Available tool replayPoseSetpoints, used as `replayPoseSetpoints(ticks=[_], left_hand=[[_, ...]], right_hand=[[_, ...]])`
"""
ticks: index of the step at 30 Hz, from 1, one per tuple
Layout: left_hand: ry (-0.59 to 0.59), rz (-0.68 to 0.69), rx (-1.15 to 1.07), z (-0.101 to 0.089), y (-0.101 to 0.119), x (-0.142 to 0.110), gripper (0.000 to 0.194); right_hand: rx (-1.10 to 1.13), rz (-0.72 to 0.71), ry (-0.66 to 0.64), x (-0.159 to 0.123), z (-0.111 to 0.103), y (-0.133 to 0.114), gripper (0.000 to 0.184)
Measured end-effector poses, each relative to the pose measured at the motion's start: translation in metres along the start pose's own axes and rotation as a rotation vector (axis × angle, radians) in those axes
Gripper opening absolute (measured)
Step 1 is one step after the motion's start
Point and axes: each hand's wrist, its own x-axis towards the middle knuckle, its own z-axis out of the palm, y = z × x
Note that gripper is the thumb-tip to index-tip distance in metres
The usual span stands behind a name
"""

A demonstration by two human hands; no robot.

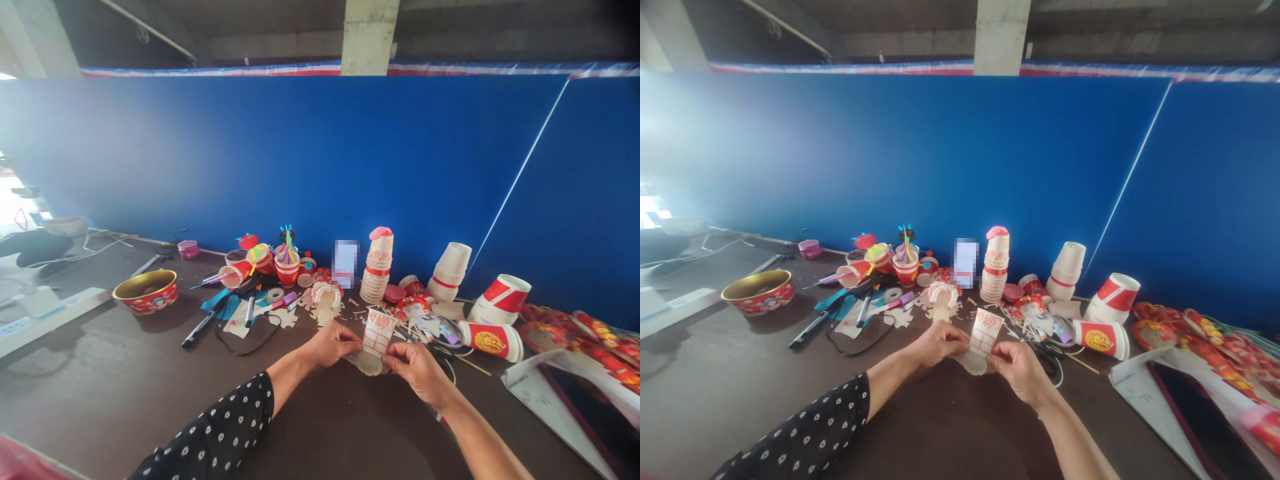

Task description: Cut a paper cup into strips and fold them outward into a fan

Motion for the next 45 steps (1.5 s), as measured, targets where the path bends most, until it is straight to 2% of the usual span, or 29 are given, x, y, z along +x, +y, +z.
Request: replayPoseSetpoints(ticks=[4, 12, 19, 24, 27, 31, 33, 39, 45], left_hand=[[-0.063, -0.009, -0.036, -0.002, 0.000, -0.001, 0.027], [-0.094, -0.008, -0.154, -0.002, 0.003, -0.001, 0.026], [-0.008, 0.064, -0.101, 0.003, 0.009, -0.001, 0.013], [0.050, 0.128, -0.005, 0.004, 0.011, -0.001, 0.010], [0.030, 0.026, 0.052, 0.000, 0.012, -0.001, 0.016], [-0.066, -0.137, 0.020, -0.008, 0.013, -0.003, 0.025], [-0.084, -0.157, 0.028, -0.010, 0.013, -0.004, 0.025], [-0.050, -0.166, -0.030, -0.010, 0.011, -0.004, 0.023], [-0.049, -0.166, 0.051, -0.008, 0.013, -0.005, 0.023]], right_hand=[[0.031, 0.005, -0.016, 0.001, 0.001, 0.003, 0.032], [0.051, 0.000, -0.040, 0.002, 0.002, 0.003, 0.029], [0.047, 0.007, 0.003, 0.001, 0.006, -0.011, 0.025], [0.005, 0.008, 0.039, 0.002, 0.009, -0.016, 0.023], [-0.008, 0.016, 0.060, 0.003, 0.009, -0.014, 0.023], [-0.024, 0.028, 0.066, 0.003, 0.008, -0.012, 0.025], [-0.010, 0.039, 0.051, 0.002, 0.007, -0.014, 0.028], [0.097, 0.076, -0.102, -0.002, 0.003, -0.018, 0.037], [0.065, 0.106, -0.063, -0.003, 0.003, -0.016, 0.031]])
